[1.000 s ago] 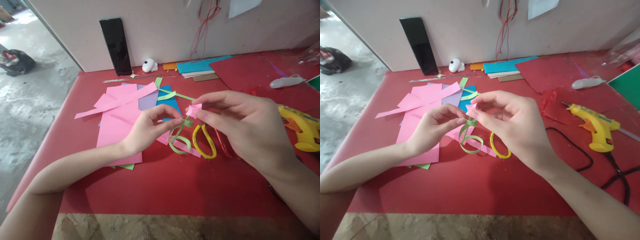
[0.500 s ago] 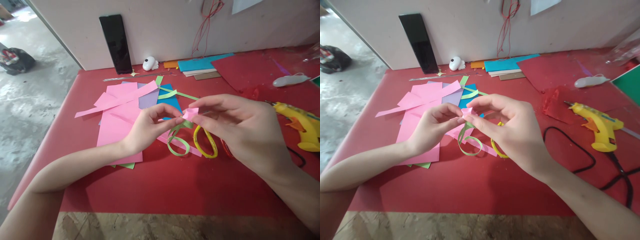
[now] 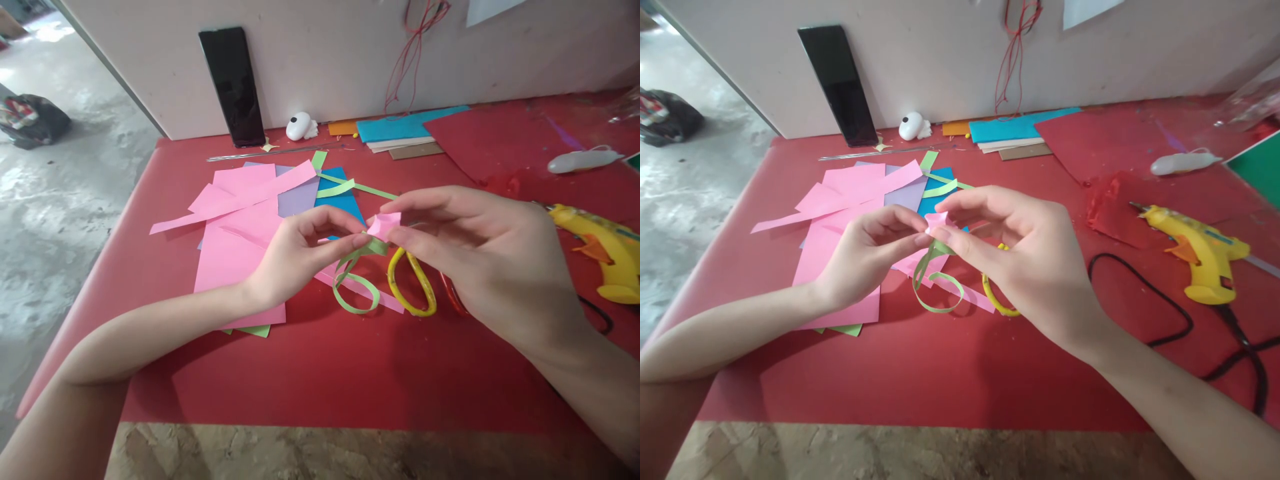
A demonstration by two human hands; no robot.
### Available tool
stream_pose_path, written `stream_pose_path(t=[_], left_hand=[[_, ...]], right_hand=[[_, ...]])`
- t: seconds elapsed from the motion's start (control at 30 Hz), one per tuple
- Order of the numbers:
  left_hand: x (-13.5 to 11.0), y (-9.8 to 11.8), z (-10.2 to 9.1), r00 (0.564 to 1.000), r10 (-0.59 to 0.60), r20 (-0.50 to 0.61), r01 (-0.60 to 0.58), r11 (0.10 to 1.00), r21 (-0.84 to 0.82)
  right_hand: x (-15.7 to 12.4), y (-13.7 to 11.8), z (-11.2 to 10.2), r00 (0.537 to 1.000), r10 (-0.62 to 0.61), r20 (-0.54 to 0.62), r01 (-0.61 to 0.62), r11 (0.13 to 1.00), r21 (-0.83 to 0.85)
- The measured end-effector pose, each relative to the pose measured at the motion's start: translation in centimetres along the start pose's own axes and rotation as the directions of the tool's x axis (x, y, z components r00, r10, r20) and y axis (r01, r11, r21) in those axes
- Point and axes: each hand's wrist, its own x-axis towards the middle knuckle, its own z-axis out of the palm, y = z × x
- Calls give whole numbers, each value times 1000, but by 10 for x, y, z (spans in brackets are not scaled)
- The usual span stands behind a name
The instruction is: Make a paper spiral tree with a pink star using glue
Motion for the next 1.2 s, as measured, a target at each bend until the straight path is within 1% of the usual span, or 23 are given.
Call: stream_pose_path(t=[0.17, 0.33, 0.5, 0.7, 0.87, 1.07, 1.2], left_hand=[[0, 1, 0, 1000, -2, -7, 2, 1000, 19], [0, 0, 0, 1000, -10, -11, 10, 1000, -3], [1, 2, -1, 999, -32, -27, 30, 996, -85], [3, 3, -1, 997, -33, -66, 25, 992, -120], [2, 1, 1, 998, -27, -62, 18, 991, -133], [0, 0, 1, 997, -53, -64, 42, 986, -162], [-1, -1, 0, 997, -77, -24, 70, 971, -227]], right_hand=[[1, 3, 1, 1000, 9, 1, -9, 999, 36], [1, 4, 0, 999, 31, -7, -31, 998, 48], [5, 0, -2, 996, 61, 58, -65, 996, 63], [7, 2, 1, 989, 104, 107, -103, 995, -18], [8, 4, 3, 991, 90, 96, -87, 996, -28], [6, 3, 5, 994, 73, 77, -70, 997, -32], [6, 3, 5, 995, 81, 66, -82, 997, 2]])
